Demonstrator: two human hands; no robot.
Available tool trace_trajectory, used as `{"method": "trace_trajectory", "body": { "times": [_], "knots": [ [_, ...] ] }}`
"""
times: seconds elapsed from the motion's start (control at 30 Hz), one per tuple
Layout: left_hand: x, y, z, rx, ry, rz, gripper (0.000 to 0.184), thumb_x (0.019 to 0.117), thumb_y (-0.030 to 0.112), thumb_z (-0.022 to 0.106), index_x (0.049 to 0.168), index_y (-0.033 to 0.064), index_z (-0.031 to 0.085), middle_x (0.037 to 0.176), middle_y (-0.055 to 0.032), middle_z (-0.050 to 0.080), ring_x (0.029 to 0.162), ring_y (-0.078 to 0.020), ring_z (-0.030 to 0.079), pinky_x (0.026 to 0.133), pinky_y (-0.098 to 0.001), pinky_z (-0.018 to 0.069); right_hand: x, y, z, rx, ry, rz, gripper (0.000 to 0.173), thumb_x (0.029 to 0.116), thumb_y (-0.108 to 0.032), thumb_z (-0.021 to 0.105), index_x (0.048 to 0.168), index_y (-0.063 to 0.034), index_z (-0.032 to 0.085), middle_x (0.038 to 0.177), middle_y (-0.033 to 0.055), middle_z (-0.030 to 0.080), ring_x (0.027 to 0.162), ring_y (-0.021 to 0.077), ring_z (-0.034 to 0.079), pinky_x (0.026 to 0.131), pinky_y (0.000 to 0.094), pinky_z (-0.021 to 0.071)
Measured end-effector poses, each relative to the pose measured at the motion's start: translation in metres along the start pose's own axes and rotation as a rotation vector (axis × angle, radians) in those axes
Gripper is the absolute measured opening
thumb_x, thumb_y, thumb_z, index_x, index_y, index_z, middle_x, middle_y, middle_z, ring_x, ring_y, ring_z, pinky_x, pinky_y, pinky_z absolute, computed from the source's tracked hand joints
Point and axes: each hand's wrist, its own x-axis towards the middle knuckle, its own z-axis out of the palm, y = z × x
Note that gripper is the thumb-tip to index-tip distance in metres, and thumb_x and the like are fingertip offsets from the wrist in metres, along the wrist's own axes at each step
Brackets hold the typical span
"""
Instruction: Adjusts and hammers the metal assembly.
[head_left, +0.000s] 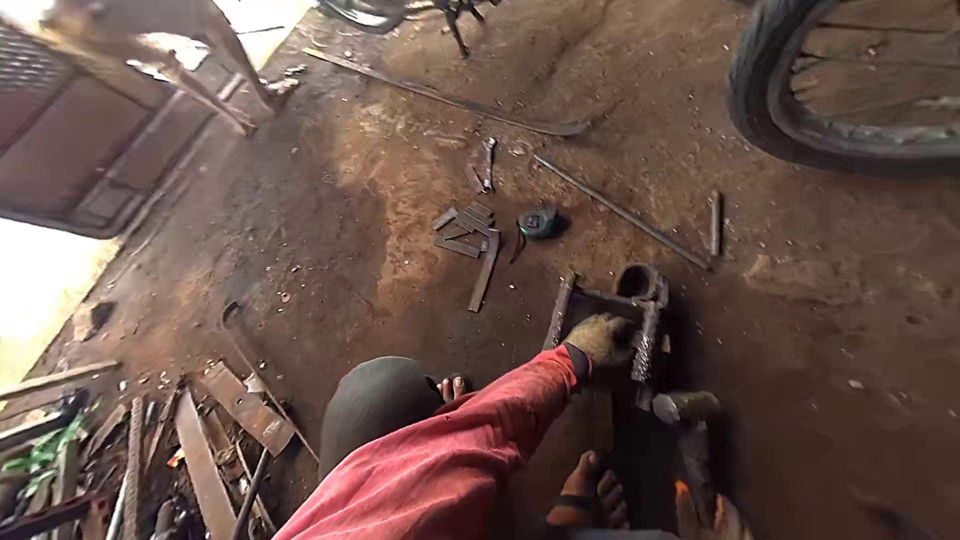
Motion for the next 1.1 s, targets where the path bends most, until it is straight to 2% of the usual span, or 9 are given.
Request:
{"method": "trace_trajectory", "body": {
  "times": [0.07,0.17,0.37,0.47,0.63,0.87,0.93,1.0,1.1],
  "knots": [
    [0.002,0.002,-0.004,-0.014,-0.013,-0.026,0.053,0.0904,0.034,0.074,0.139,0.0146,0.064,0.137,-0.0152,0.064,0.131,-0.0299,0.059,0.113,-0.0489,0.0456,0.001,0.016,0.020,0.065,0.112,-0.054,0.064,0.0930,-0.050,0.067,0.129,0.0033,0.067,0.120,0.0327,0.068,0.111,0.0523,0.066,0.094,0.0705,0.0501],
    [0.008,-0.002,0.005,-0.006,-0.002,-0.050,0.049,0.0904,0.034,0.075,0.137,0.0205,0.066,0.136,-0.0159,0.063,0.126,-0.0329,0.060,0.107,-0.0528,0.0494,0.001,0.015,0.017,0.048,0.191,-0.075,0.064,0.0898,-0.053,0.068,0.123,0.0019,0.070,0.113,0.0300,0.072,0.103,0.0508,0.070,0.086,0.0697,0.0535],
    [0.002,-0.004,0.016,0.007,0.094,0.010,0.045,0.0902,0.033,0.076,0.132,0.0181,0.067,0.131,-0.0191,0.063,0.119,-0.0353,0.063,0.099,-0.0574,0.0529,0.004,0.016,0.011,-0.001,0.149,-0.072,0.064,0.0898,-0.055,0.066,0.121,-0.0002,0.072,0.113,0.0247,0.073,0.104,0.0438,0.072,0.086,0.0638,0.0564],
    [0.007,-0.010,0.021,-0.003,0.154,0.028,0.042,0.0877,0.033,0.074,0.127,0.0184,0.071,0.125,-0.0180,0.066,0.116,-0.0335,0.064,0.098,-0.0549,0.0538,0.004,0.015,0.009,0.009,0.127,-0.077,0.063,0.0901,-0.054,0.066,0.122,0.0001,0.072,0.113,0.0242,0.074,0.104,0.0441,0.072,0.086,0.0641,0.0566],
    [0.007,-0.010,0.020,0.001,0.123,0.003,0.042,0.0880,0.035,0.074,0.128,0.0221,0.070,0.128,-0.0181,0.064,0.117,-0.0343,0.063,0.097,-0.0555,0.0537,0.005,0.017,0.013,0.001,0.173,-0.106,0.065,0.0900,-0.057,0.062,0.118,0.0007,0.073,0.110,0.0239,0.074,0.100,0.0441,0.073,0.083,0.0639,0.0570],
    [0.007,-0.008,0.019,0.007,0.114,0.011,0.041,0.0884,0.037,0.072,0.127,0.0225,0.070,0.123,-0.0181,0.066,0.114,-0.0341,0.064,0.095,-0.0559,0.0541,0.007,0.013,0.010,-0.008,0.127,-0.094,0.069,0.0897,-0.055,0.068,0.133,-0.0015,0.067,0.119,0.0219,0.073,0.109,0.0401,0.072,0.092,0.0618,0.0556],
    [0.007,-0.007,0.018,-0.001,0.098,-0.004,0.043,0.0875,0.038,0.073,0.127,0.0226,0.070,0.124,-0.0176,0.066,0.115,-0.0339,0.064,0.096,-0.0555,0.0540,0.010,0.005,-0.001,-0.069,0.001,-0.037,0.063,0.0908,-0.051,0.071,0.132,-0.0038,0.067,0.122,0.0208,0.072,0.112,0.0381,0.071,0.094,0.0609,0.0548],
    [0.009,-0.009,0.016,-0.003,0.087,-0.023,0.044,0.0873,0.038,0.073,0.128,0.0232,0.070,0.127,-0.0170,0.065,0.118,-0.0340,0.063,0.097,-0.0557,0.0537,0.011,-0.014,-0.014,-0.049,-0.124,0.114,0.057,0.0924,-0.044,0.073,0.135,-0.0065,0.064,0.125,0.0195,0.070,0.116,0.0372,0.068,0.100,0.0603,0.0519],
    [0.007,-0.008,0.014,-0.015,0.068,-0.021,0.044,0.0876,0.039,0.072,0.129,0.0251,0.069,0.128,-0.0167,0.064,0.117,-0.0341,0.063,0.097,-0.0560,0.0536,0.005,-0.038,-0.032,0.145,-0.129,0.332,0.054,0.0913,-0.029,0.077,0.139,-0.0100,0.061,0.122,0.0206,0.071,0.116,0.0391,0.067,0.100,0.0633,0.0501]
  ]
}}
